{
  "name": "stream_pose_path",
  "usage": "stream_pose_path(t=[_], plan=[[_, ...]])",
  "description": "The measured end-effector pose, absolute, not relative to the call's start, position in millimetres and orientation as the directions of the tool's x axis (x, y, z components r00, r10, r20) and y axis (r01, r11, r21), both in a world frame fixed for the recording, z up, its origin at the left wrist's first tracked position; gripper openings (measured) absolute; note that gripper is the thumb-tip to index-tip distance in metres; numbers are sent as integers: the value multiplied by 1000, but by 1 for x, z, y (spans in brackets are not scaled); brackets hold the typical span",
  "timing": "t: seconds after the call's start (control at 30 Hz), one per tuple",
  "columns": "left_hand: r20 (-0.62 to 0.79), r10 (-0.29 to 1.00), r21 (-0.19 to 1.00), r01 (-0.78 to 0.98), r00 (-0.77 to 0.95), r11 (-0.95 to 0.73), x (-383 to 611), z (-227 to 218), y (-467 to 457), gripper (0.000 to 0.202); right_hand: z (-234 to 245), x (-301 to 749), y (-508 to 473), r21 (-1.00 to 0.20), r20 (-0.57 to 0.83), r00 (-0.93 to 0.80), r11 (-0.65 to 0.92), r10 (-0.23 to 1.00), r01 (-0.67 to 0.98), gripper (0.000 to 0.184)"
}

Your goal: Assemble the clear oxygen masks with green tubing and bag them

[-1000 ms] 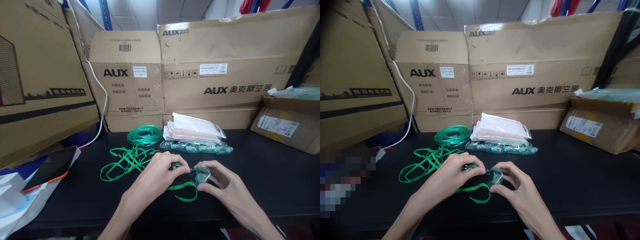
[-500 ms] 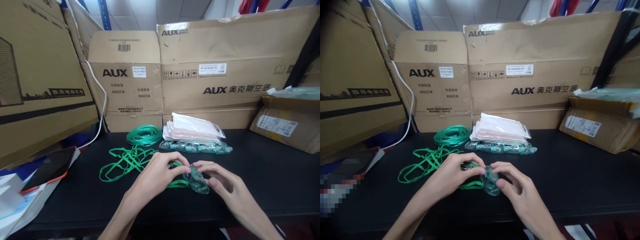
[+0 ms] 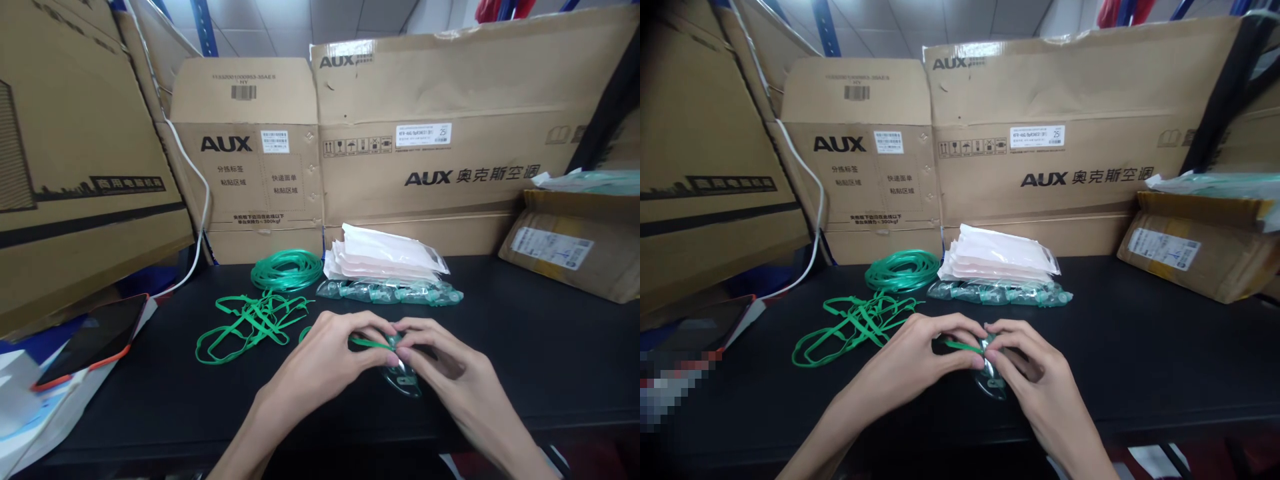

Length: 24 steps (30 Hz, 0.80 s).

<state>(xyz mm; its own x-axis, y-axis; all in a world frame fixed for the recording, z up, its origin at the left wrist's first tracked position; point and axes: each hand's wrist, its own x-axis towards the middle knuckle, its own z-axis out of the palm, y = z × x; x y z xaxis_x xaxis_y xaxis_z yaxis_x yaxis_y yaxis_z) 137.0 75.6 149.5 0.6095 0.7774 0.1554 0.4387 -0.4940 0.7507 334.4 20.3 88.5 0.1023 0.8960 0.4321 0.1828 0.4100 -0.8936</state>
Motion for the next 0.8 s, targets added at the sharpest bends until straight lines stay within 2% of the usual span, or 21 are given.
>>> stream_pose_path(t=[0.17,0.37,0.53,0.8], plan=[[173,777,720,460,606,-519,144,150,68,21,87,331,15,-862,492,148,456,858,221,14],[258,757,645,476,601,-598,150,153,64,12,87,330,13,-845,521,190,472,832,252,14],[323,739,619,459,592,-638,151,153,64,16,86,330,13,-844,529,235,476,815,249,13],[344,732,600,462,588,-653,145,156,67,14,87,333,10,-829,557,362,477,747,293,12]])
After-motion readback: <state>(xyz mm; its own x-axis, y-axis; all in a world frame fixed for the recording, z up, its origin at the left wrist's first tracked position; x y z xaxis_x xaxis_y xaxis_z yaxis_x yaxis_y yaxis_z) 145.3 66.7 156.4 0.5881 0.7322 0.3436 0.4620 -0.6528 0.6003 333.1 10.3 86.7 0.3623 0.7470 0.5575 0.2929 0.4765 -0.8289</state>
